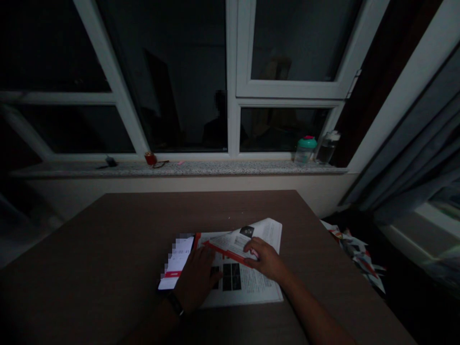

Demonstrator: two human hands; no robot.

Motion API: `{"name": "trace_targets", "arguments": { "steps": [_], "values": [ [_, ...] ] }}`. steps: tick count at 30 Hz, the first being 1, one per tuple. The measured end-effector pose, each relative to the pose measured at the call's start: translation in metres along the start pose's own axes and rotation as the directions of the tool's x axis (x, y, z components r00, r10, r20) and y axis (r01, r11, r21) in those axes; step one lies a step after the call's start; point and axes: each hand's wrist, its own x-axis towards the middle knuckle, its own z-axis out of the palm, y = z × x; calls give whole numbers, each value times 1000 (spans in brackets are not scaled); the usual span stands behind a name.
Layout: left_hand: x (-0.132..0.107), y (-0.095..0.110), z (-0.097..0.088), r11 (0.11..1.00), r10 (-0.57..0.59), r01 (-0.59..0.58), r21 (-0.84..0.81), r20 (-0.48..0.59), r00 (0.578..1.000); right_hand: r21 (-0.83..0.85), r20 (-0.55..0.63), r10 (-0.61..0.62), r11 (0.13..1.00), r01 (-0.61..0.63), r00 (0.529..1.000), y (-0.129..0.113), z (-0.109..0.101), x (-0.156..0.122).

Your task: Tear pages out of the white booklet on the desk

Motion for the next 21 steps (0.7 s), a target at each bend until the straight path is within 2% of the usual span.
{"name": "trace_targets", "arguments": {
  "steps": [4,14,21],
  "values": [
    [2,0,-1,1000,-7,7,-4,-11,1000,-4,-3,-4,1000,4,1000,1,0,0],
    [4,-11,6,997,68,-70,-18,-93,993,14,6,3,1000,-3,1000,4,2,0],
    [8,-16,10,997,72,-73,-26,-30,997,-1,0,-7,1000,7,1000,2,0,1]
  ]
}}
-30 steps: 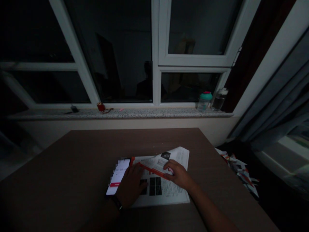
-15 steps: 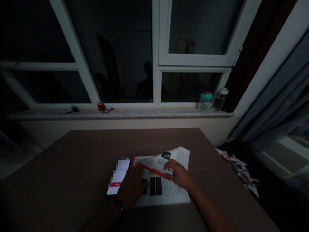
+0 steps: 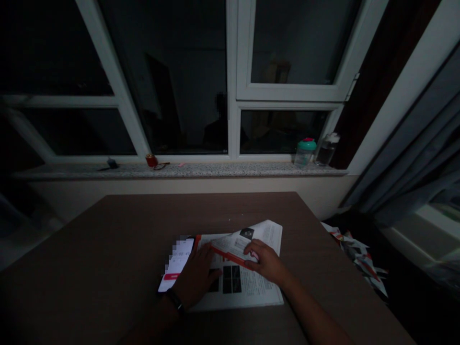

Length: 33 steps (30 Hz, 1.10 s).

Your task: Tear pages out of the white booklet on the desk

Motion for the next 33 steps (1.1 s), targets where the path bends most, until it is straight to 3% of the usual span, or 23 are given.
{"name": "trace_targets", "arguments": {
  "steps": [10,17,33],
  "values": [
    [1,-2,-3,1000,17,-17,8,-69,997,5,1,2,1000,-2,1000,0,0,0],
    [-1,2,-12,998,-46,49,51,-45,998,-2,-2,-3,1000,3,1000,0,0,0],
    [3,-2,-7,998,25,-26,-58,-12,1000,-80,28,-59,995,61,998,-4,-3,-1]
  ]
}}
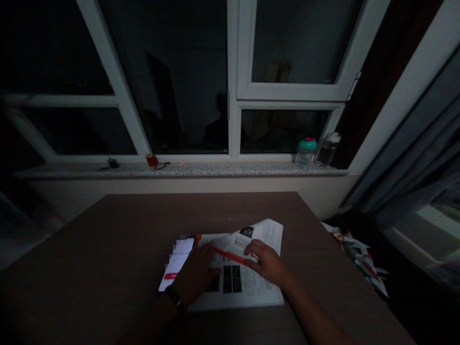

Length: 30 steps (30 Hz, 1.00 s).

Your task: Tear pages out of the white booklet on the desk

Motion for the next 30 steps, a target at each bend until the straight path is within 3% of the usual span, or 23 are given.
{"name": "trace_targets", "arguments": {
  "steps": [7,17,30],
  "values": [
    [2,-4,3,999,41,-40,28,-36,998,-124,6,-74,989,74,997,-8,-4,-1],
    [3,-1,5,998,34,-32,52,-40,999,-136,-22,-139,981,135,990,-12,-6,1],
    [2,5,0,998,18,-16,57,-35,999,-198,26,-112,973,115,993,-10,-2,3]
  ]
}}
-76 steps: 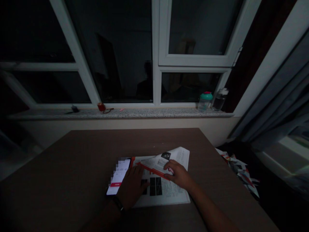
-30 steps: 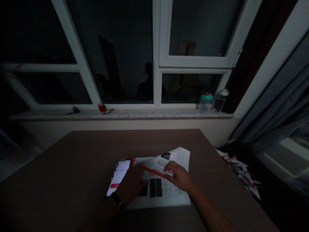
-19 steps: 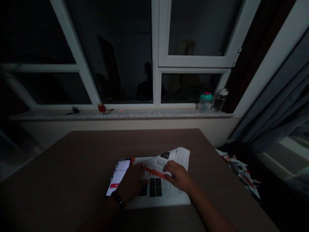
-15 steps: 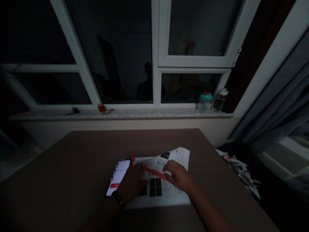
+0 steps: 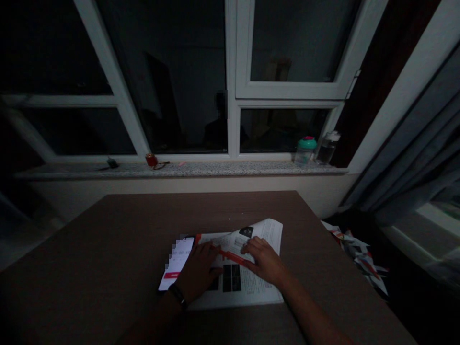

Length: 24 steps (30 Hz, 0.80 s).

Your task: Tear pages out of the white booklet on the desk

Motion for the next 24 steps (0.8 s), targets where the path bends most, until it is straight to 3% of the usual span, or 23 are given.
{"name": "trace_targets", "arguments": {
  "steps": [14,24],
  "values": [
    [0,-3,12,1000,-19,19,-6,-1,1000,243,-55,130,964,-113,990,6,6,-2],
    [0,-2,14,999,-19,18,-26,-13,1000,265,-43,152,955,-135,988,9,9,-1]
  ]
}}
